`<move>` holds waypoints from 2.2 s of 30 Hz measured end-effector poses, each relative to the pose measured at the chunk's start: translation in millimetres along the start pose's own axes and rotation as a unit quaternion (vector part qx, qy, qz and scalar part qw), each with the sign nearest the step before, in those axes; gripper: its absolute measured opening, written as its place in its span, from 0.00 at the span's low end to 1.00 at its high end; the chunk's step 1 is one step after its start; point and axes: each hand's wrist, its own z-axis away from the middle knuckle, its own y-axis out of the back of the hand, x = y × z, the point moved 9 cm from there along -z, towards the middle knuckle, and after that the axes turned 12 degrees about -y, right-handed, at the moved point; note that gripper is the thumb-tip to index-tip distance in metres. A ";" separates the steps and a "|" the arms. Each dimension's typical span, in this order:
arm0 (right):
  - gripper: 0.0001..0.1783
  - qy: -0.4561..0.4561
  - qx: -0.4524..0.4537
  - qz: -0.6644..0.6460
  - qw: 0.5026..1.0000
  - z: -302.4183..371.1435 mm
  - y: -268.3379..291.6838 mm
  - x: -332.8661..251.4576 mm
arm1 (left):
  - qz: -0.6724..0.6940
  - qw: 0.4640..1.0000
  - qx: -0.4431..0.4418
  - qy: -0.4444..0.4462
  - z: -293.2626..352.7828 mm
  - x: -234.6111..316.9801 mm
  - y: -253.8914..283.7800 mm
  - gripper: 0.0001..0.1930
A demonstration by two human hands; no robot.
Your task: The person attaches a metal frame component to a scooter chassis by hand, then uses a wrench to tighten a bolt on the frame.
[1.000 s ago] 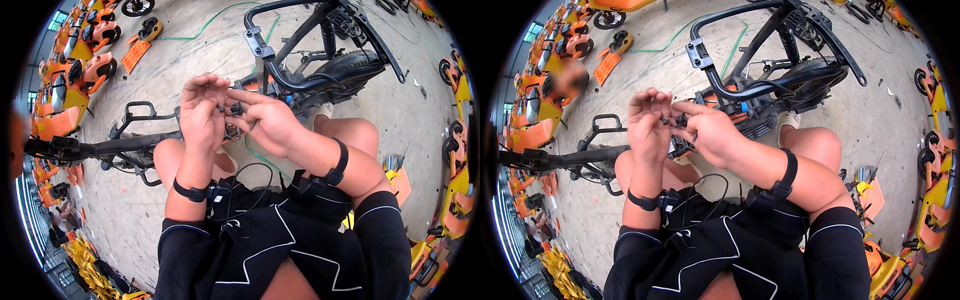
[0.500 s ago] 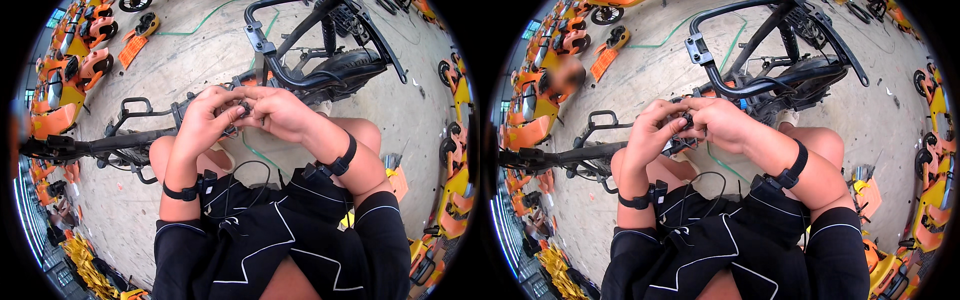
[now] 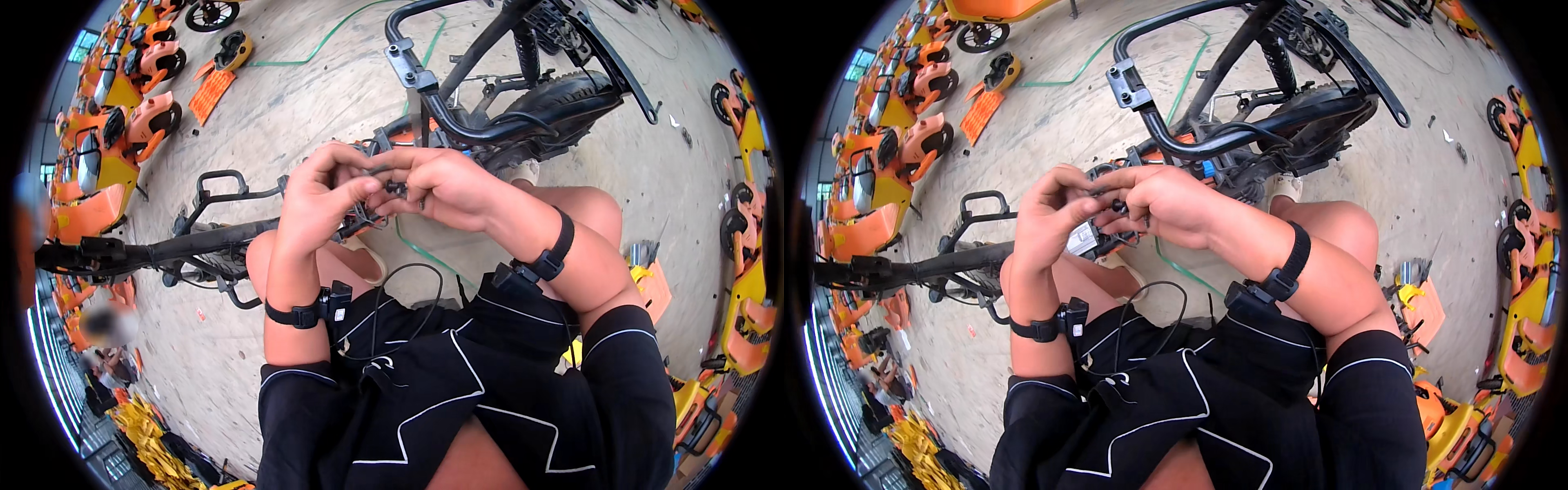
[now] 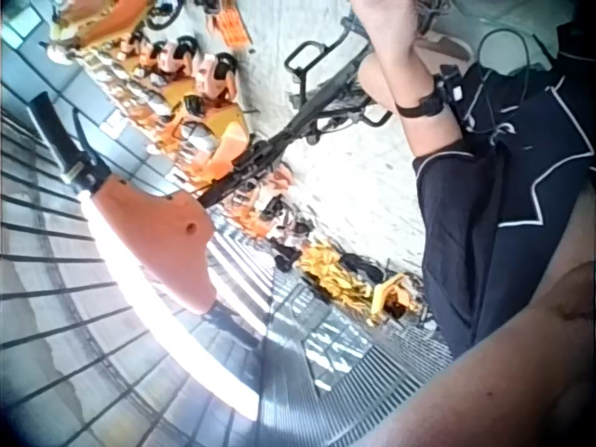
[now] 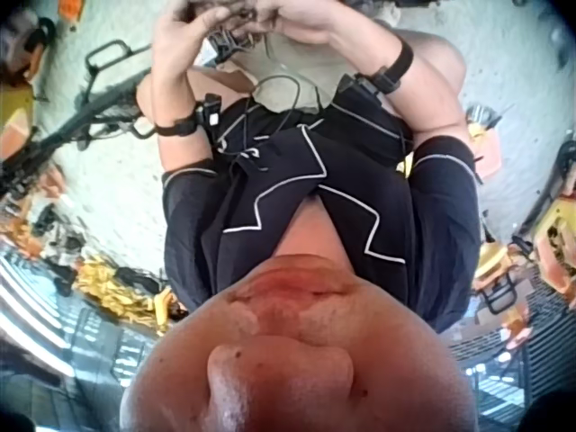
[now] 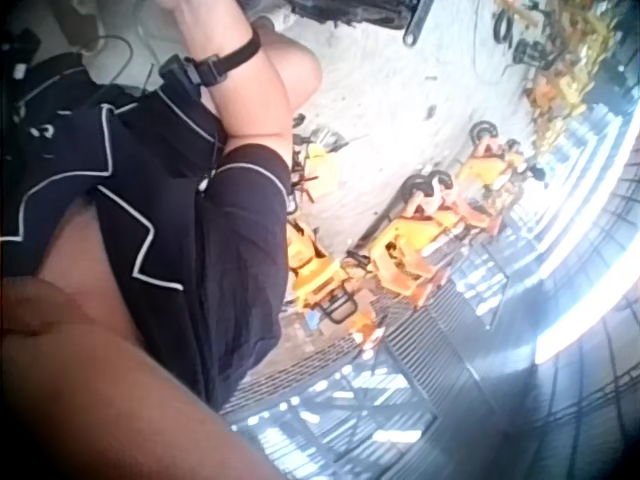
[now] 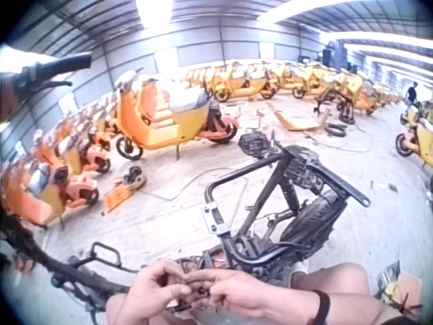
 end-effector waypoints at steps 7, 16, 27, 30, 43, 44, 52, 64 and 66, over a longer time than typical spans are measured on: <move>0.21 0.125 -0.032 0.057 0.990 87.2 -45.9 -77.9 | 0.089 0.984 0.152 -0.003 -1.9 -16.0 47.1 0.09; 0.24 0.467 0.220 0.198 0.833 357.7 118.9 -114.1 | 0.076 0.988 0.133 -0.005 -3.5 -33.3 38.3 0.09; 0.28 0.239 0.572 -0.553 0.557 312.8 495.3 427.3 | 0.037 0.990 0.123 0.056 0.6 -61.8 12.2 0.09; 0.28 0.230 0.543 -0.581 0.561 277.9 477.6 444.1 | 0.033 0.989 0.129 0.064 7.4 -58.7 6.5 0.09; 0.16 0.194 0.658 -0.406 0.604 323.4 509.2 329.4 | 0.062 0.987 0.122 0.082 2.8 -59.6 -21.2 0.09; 0.17 0.227 0.606 -0.419 0.637 316.2 514.2 331.4 | 0.066 0.986 0.119 0.091 5.1 -62.5 -21.2 0.10; 0.10 0.041 0.613 -0.068 0.786 336.5 396.7 223.3 | 0.182 0.971 0.148 0.053 16.9 -27.6 -25.0 0.13; 0.12 -0.159 0.540 0.120 0.818 306.6 288.7 315.4 | 0.293 0.918 0.046 0.264 50.1 -120.6 -48.4 0.08; 0.13 -0.170 0.537 0.233 0.793 317.2 262.1 299.0 | 0.312 0.908 0.021 0.277 57.3 -122.4 -56.5 0.08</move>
